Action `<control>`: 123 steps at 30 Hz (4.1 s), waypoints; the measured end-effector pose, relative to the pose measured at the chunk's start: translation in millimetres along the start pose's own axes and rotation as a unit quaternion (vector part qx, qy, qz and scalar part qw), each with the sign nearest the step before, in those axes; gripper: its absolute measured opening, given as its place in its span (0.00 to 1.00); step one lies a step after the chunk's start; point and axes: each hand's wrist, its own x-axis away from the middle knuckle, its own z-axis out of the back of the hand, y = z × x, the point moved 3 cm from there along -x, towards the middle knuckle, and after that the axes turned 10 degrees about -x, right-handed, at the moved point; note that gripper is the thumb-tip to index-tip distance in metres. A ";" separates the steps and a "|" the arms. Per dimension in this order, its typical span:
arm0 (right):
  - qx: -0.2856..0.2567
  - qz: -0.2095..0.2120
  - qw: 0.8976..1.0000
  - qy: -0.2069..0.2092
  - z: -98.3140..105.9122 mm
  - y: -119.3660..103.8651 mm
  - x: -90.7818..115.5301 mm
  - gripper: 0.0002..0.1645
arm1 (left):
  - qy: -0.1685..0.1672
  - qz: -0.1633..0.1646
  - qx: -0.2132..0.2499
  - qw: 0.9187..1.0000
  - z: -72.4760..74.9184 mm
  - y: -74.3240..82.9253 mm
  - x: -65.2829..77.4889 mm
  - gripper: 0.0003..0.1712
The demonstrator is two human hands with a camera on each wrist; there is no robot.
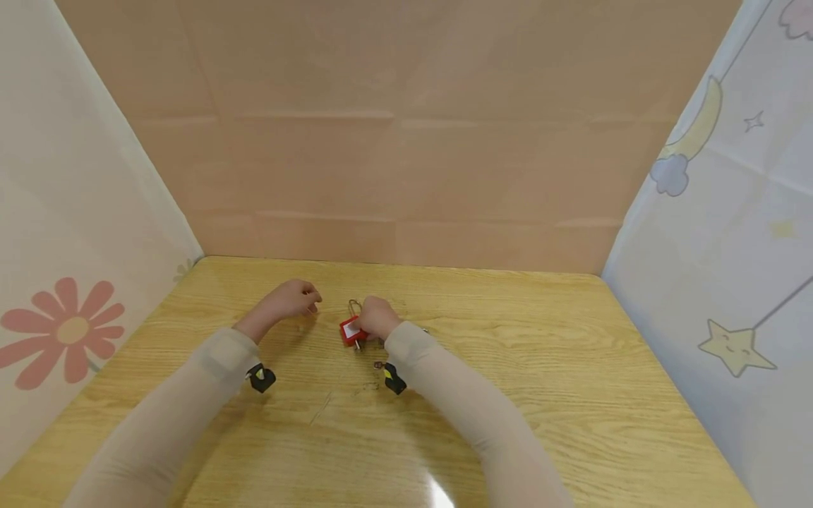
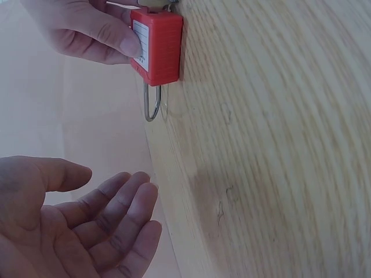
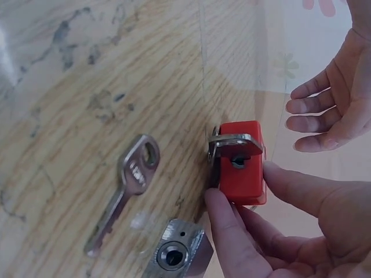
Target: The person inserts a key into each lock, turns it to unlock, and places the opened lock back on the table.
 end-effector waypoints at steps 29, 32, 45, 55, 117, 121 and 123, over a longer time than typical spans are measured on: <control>0.114 0.245 0.954 0.130 106.3 53.3 63.2 0.15 | 0.009 -0.005 -0.005 1.000 -2.1 -3.4 -2.8 0.21; 0.148 0.224 0.952 0.148 122.5 68.0 64.9 0.16 | 0.011 -0.003 -0.003 1.000 -0.3 -2.8 -2.1 0.21; 0.218 0.138 0.957 0.135 145.4 112.4 45.7 0.13 | 0.019 -0.009 -0.009 1.000 -1.4 -1.0 -0.5 0.19; 0.200 0.136 0.962 0.125 143.9 121.1 43.1 0.13 | 0.084 -0.095 -0.123 0.984 -26.1 71.1 18.1 0.14; 0.188 0.147 0.964 0.115 134.1 106.2 45.4 0.14 | -0.057 -0.177 0.068 0.980 -48.0 68.5 41.3 0.18; 0.186 0.146 0.965 0.112 132.5 104.8 44.4 0.14 | -0.057 -0.161 0.121 0.978 -45.6 64.1 40.9 0.20; 0.189 0.146 0.965 0.111 131.6 104.2 43.7 0.14 | -0.055 -0.151 0.143 0.977 -44.5 62.1 39.9 0.21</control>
